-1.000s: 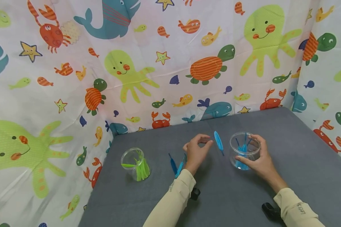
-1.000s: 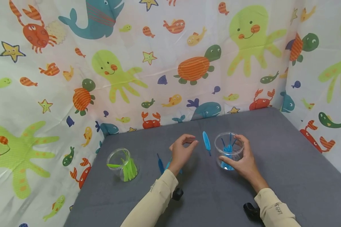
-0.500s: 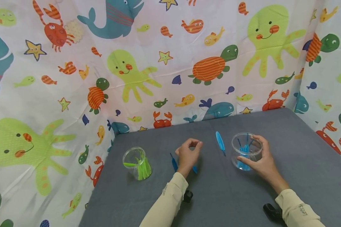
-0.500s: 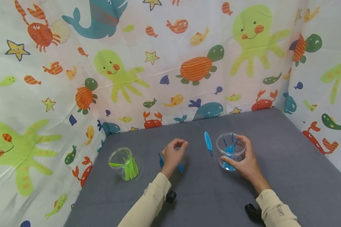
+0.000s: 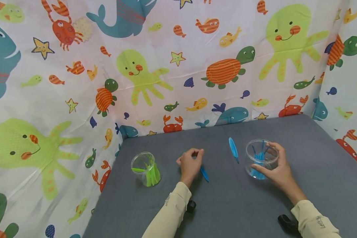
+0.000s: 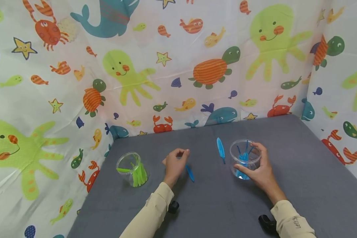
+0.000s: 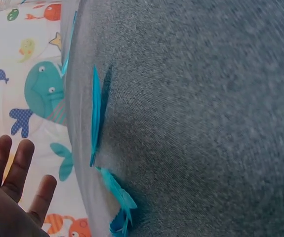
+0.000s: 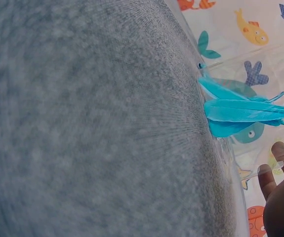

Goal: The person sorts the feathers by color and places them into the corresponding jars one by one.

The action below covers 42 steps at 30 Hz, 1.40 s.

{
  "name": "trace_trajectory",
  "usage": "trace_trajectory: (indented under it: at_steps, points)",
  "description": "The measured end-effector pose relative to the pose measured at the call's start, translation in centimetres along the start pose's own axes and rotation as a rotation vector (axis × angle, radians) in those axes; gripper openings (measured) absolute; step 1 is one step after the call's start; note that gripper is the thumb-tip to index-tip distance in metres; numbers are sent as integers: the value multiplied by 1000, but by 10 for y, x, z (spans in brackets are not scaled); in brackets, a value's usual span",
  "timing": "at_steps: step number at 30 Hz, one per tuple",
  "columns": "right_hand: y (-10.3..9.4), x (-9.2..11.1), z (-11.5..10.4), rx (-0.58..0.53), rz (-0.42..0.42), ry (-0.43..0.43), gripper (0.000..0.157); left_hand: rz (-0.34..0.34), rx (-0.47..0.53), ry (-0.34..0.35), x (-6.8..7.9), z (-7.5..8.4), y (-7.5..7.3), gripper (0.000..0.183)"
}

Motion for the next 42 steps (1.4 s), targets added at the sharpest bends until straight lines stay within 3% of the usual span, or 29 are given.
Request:
trace_trajectory:
  at_steps: [7,13,22,33,42]
  points:
    - [-1,1,0,6,-3,10,110,5,-97,-7,2,-2,-6,18]
    - [-2,0,0,-6,5,1,110,-53,-227,38,4,-7,-18,10]
    - [-3,1,1,8,16,3,111,-228,-393,25,12,-23,-29,36]
    - [-1,1,-2,16,2,37,109,-255,-595,8,18,-31,-31,53]
    - [0,-1,-3,19,-7,50,108,-292,-603,22,15,-29,-29,37]
Point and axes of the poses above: each hand's wrist, its own x-axis away from the middle knuckle, its own y-axis out of the palm, z = x × y, the point moved 3 cm from there along -x, towards the middle knuckle, and after that the axes turned 2 degrees about -z, right-handed, at the moved point
